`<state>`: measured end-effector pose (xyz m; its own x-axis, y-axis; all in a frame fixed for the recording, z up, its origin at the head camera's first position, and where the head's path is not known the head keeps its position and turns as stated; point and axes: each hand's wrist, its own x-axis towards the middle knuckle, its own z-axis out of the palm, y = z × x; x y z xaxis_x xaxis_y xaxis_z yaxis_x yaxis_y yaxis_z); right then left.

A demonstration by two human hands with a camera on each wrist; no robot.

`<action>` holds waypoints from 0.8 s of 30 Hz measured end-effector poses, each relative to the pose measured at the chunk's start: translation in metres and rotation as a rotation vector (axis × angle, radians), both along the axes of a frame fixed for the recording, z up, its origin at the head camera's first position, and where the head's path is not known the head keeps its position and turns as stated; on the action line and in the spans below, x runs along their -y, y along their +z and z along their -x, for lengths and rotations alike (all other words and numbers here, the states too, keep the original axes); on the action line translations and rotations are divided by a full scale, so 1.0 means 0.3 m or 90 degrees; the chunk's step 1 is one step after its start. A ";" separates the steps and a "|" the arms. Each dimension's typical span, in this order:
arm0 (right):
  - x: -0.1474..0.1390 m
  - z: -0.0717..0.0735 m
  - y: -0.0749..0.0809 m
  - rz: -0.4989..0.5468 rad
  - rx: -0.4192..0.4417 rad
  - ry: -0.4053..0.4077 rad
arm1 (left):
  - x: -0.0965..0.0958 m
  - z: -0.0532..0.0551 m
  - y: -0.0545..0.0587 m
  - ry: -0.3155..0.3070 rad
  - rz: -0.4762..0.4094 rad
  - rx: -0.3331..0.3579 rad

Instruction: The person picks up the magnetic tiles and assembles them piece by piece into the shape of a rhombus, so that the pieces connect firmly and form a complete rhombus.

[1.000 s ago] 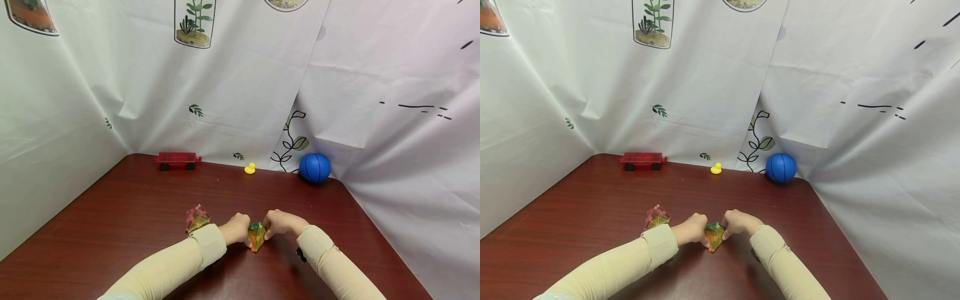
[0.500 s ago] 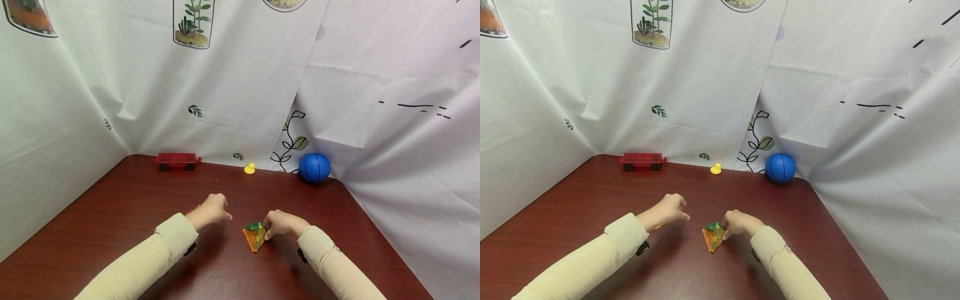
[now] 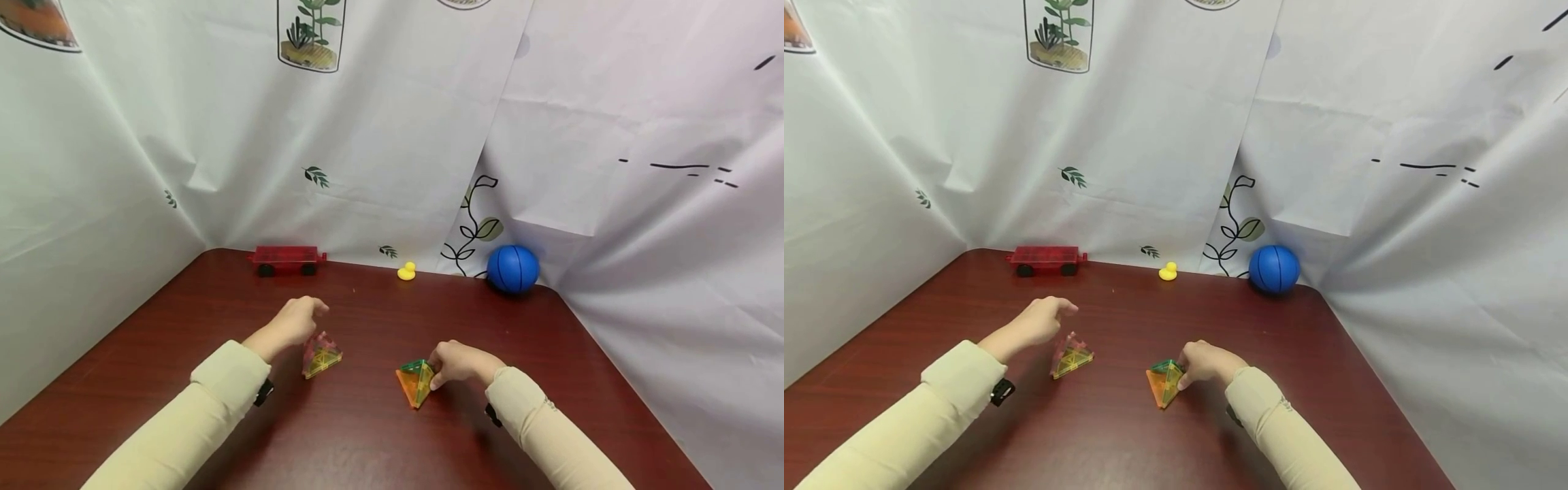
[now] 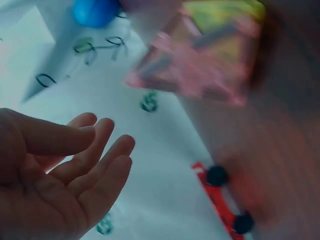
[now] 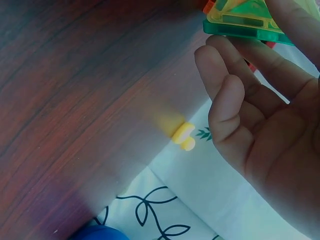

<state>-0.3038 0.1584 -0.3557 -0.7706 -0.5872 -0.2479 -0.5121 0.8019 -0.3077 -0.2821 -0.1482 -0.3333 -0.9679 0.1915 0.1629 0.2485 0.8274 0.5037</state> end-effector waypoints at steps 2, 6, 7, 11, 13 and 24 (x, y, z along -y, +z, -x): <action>-0.001 0.001 -0.002 0.001 -0.001 0.005 | 0.024 0.002 -0.020 -0.005 0.014 0.035; 0.002 0.003 -0.008 0.006 -0.006 0.017 | 0.053 0.002 -0.065 -0.026 0.034 0.102; 0.003 0.003 -0.010 0.007 -0.008 0.020 | 0.058 0.002 -0.074 -0.032 0.035 0.113; 0.007 0.004 -0.014 0.006 -0.010 0.013 | 0.067 0.005 -0.103 -0.045 0.033 0.135; 0.008 0.003 -0.014 0.005 -0.007 0.006 | 0.067 0.009 -0.110 -0.047 0.030 0.137; 0.012 0.007 -0.013 -0.001 -0.006 0.015 | 0.060 0.029 -0.119 -0.030 0.030 0.136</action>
